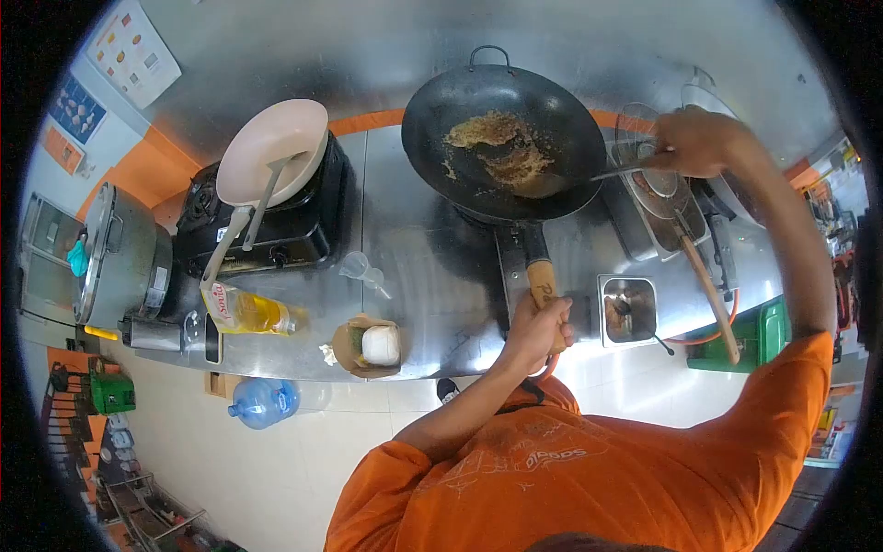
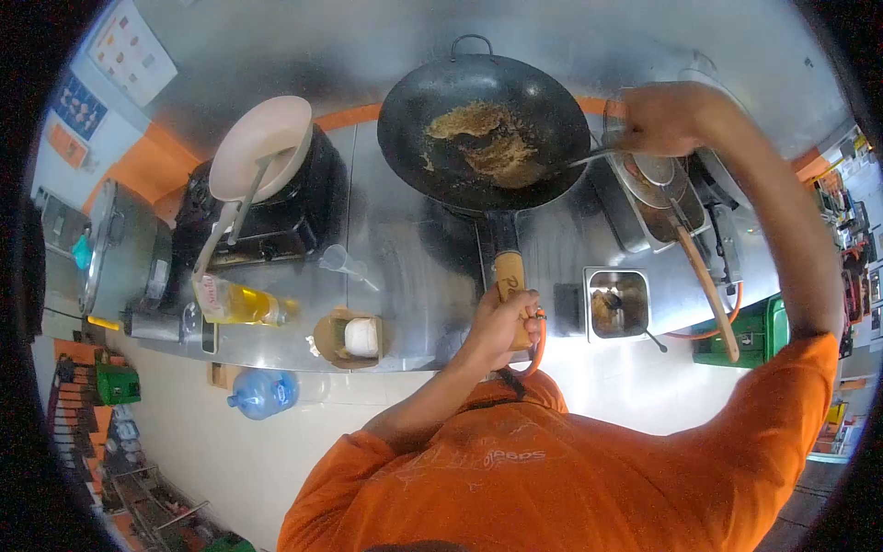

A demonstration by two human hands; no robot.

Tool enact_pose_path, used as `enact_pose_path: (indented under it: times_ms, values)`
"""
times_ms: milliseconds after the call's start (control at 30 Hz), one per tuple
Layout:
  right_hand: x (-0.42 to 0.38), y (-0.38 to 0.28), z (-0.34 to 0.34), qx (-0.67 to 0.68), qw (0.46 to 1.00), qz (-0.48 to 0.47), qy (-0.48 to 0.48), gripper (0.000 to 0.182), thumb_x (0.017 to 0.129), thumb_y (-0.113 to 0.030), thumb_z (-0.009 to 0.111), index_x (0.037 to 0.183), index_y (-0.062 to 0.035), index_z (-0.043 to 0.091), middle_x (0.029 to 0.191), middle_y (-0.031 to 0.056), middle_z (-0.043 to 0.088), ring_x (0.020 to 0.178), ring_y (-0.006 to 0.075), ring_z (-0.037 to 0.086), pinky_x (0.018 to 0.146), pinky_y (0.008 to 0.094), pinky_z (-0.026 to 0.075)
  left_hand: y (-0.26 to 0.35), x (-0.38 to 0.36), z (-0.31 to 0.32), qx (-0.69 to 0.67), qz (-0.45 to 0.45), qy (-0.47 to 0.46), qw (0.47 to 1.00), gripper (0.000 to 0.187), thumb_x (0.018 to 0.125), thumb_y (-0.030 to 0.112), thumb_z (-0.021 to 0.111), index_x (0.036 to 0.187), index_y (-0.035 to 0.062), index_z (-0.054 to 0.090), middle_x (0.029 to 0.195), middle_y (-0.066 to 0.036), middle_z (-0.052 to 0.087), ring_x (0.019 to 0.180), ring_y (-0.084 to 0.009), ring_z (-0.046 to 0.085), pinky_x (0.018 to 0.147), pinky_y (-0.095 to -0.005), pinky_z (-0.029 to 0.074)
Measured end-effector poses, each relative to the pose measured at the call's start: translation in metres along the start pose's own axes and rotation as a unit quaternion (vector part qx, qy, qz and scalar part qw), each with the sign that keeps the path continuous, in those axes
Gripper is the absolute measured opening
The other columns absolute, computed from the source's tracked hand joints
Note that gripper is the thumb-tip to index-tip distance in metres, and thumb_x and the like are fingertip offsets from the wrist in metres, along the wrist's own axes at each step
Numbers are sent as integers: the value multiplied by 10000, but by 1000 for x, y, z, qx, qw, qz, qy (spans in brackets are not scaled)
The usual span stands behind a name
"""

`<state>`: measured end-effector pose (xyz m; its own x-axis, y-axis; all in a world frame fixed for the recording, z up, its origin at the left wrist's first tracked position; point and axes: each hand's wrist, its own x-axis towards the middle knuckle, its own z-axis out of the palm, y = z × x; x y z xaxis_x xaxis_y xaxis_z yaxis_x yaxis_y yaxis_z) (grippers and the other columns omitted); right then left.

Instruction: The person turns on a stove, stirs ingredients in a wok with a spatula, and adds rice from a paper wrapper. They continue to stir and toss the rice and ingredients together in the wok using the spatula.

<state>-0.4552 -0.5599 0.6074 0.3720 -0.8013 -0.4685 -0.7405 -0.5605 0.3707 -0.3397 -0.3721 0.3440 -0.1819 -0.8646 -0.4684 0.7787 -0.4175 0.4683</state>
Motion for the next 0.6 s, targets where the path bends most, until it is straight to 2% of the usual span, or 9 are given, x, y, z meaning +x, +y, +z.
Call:
enact_pose_path:
  times_ms: [67, 100, 167, 200, 267, 400, 467, 500, 600]
  values:
    - [25, -17, 23, 107, 990, -49, 82, 363, 910, -314, 587, 798, 9, 707, 681, 208, 637, 685, 340, 649, 651, 429, 492, 1, 1, -1, 2, -1, -7, 1000, 151, 895, 83, 605, 957, 44, 473, 774, -48, 499, 566, -135, 500, 482, -313, 442]
    - [35, -25, 34, 107, 990, -46, 82, 363, 910, -314, 587, 798, 9, 707, 681, 208, 637, 685, 340, 649, 651, 429, 492, 0, 1, -1, 1, -1, -12, 1000, 159, 894, 84, 608, 961, 44, 469, 772, -49, 499, 566, -135, 500, 482, -312, 442]
    - [51, -34, 47, 118, 975, 61, 176, 335, 906, -300, 591, 833, 3, 713, 743, 205, 668, 754, 337, 672, 695, 439, 504, 0, -3, 1, 9, -1, -2, 1000, 160, 895, 86, 607, 965, 41, 470, 770, -49, 499, 567, -134, 500, 482, -310, 444]
    - [46, -25, 35, 119, 974, 63, 181, 335, 906, -300, 591, 833, 3, 713, 743, 205, 668, 754, 337, 672, 695, 439, 504, 3, -3, 1, 16, 1, 9, 1000, 161, 897, 87, 606, 969, 38, 471, 769, -50, 499, 567, -133, 501, 482, -309, 445]
    - [33, 7, 7, 42, 998, 50, 21, 314, 901, -286, 592, 912, 4, 710, 869, 201, 696, 848, 345, 678, 772, 453, 513, 3, -2, -5, 19, 1, -3, 1000, 160, 898, 84, 602, 980, 39, 472, 769, -51, 501, 567, -134, 504, 482, -307, 446]
    - [71, 28, 38, 12, 999, 20, 37, 327, 881, -306, 620, 896, 6, 714, 860, 194, 701, 837, 348, 679, 769, 458, 520, 3, 0, -6, 30, -1, 8, 1000, 162, 895, 85, 600, 997, 42, 481, 766, -51, 505, 568, -138, 512, 477, -304, 445]
    - [106, 34, 58, 68, 975, 17, 212, 324, 854, -332, 651, 893, -20, 727, 838, 184, 703, 826, 339, 684, 749, 459, 522, -1, 0, -8, 30, -5, 6, 1000, 169, 892, 90, 606, 996, 43, 482, 767, -50, 506, 567, -137, 512, 473, -303, 442]
    - [103, 42, 44, 69, 973, 18, 217, 324, 854, -332, 651, 893, -20, 727, 838, 184, 703, 826, 339, 684, 749, 459, 522, 1, 2, -8, 31, 0, 3, 1000, 176, 888, 96, 612, 995, 44, 482, 768, -48, 506, 566, -136, 513, 469, -302, 439]
    - [97, 71, 0, -55, 988, 28, 140, 327, 849, -372, 656, 890, -58, 737, 830, 161, 706, 798, 323, 683, 704, 437, 516, 4, 1, -10, 26, -16, -4, 1000, 191, 884, 110, 622, 1000, 52, 482, 769, -43, 504, 565, -133, 511, 470, -299, 436]
